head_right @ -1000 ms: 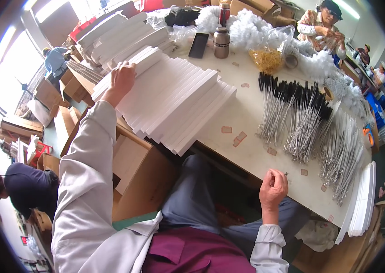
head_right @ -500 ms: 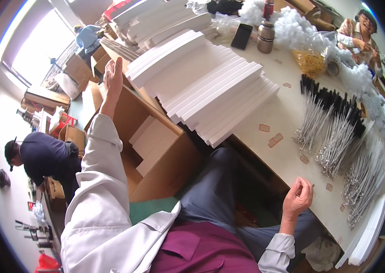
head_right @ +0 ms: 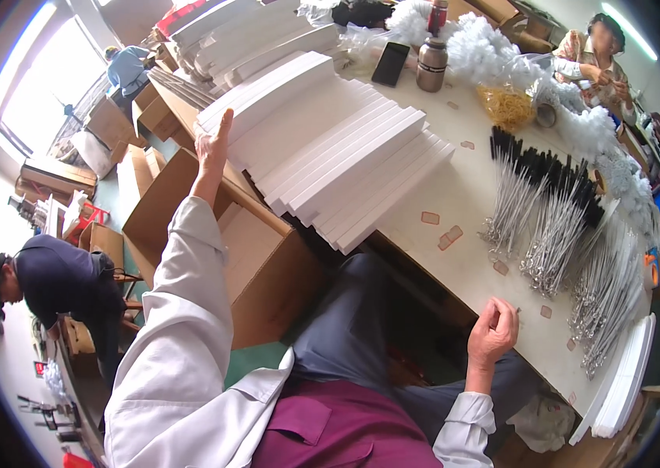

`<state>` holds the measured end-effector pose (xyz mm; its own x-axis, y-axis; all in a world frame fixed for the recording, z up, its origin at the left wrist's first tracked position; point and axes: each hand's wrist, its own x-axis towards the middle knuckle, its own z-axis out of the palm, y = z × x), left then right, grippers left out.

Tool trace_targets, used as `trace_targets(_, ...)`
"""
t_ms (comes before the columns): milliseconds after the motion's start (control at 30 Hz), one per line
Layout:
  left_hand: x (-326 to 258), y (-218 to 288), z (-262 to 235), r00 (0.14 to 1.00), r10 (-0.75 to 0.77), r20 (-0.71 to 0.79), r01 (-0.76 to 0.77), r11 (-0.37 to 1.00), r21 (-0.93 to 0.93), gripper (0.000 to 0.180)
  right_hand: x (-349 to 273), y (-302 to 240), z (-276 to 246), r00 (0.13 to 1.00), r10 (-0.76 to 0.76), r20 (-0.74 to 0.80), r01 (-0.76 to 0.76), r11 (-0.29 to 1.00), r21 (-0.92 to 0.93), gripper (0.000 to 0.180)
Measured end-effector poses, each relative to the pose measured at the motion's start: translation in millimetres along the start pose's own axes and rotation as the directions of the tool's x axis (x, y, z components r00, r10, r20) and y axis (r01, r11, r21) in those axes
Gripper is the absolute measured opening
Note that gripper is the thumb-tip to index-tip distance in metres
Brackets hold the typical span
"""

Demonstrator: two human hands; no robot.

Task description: Assembling wire brushes and packing them into white cardboard sleeves and a larger box.

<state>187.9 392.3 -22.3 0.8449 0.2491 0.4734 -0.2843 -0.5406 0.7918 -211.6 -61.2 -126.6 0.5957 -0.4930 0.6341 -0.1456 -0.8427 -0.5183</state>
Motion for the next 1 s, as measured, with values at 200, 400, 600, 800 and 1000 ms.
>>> trace_targets(200,19.2,-33.9,15.2,0.968,-0.013,-0.25,0.042,0.993,0.111,0.082,-0.7,0.2,-5.3,1.0,-0.017,-0.022,0.016,1.0,-0.023,0.006)
trace_targets(400,18.4,-88.6,-60.1,0.658,0.752,0.048,-0.566,0.451,0.69,0.042,11.9,-15.9,9.0,0.995,-0.062,-0.077,0.063,0.998,0.015,0.005)
trace_targets(600,-180.8,172.6,3.4,0.717,0.626,0.305,-0.63,0.77,-0.099,0.042,13.8,-18.3,-13.1,0.996,0.023,-0.082,-0.013,0.992,0.124,0.002)
trace_targets(800,-286.8,199.5,110.7,0.541,0.523,0.659,-0.408,0.848,-0.338,0.038,6.0,-0.3,-84.6,0.989,0.099,-0.107,-0.078,0.979,0.187,0.008)
trace_targets(1000,-323.4,184.9,184.8,0.478,0.604,0.638,-0.494,0.785,-0.374,0.032,-18.3,118.9,-222.7,0.906,0.268,-0.329,-0.399,0.803,-0.443,0.031)
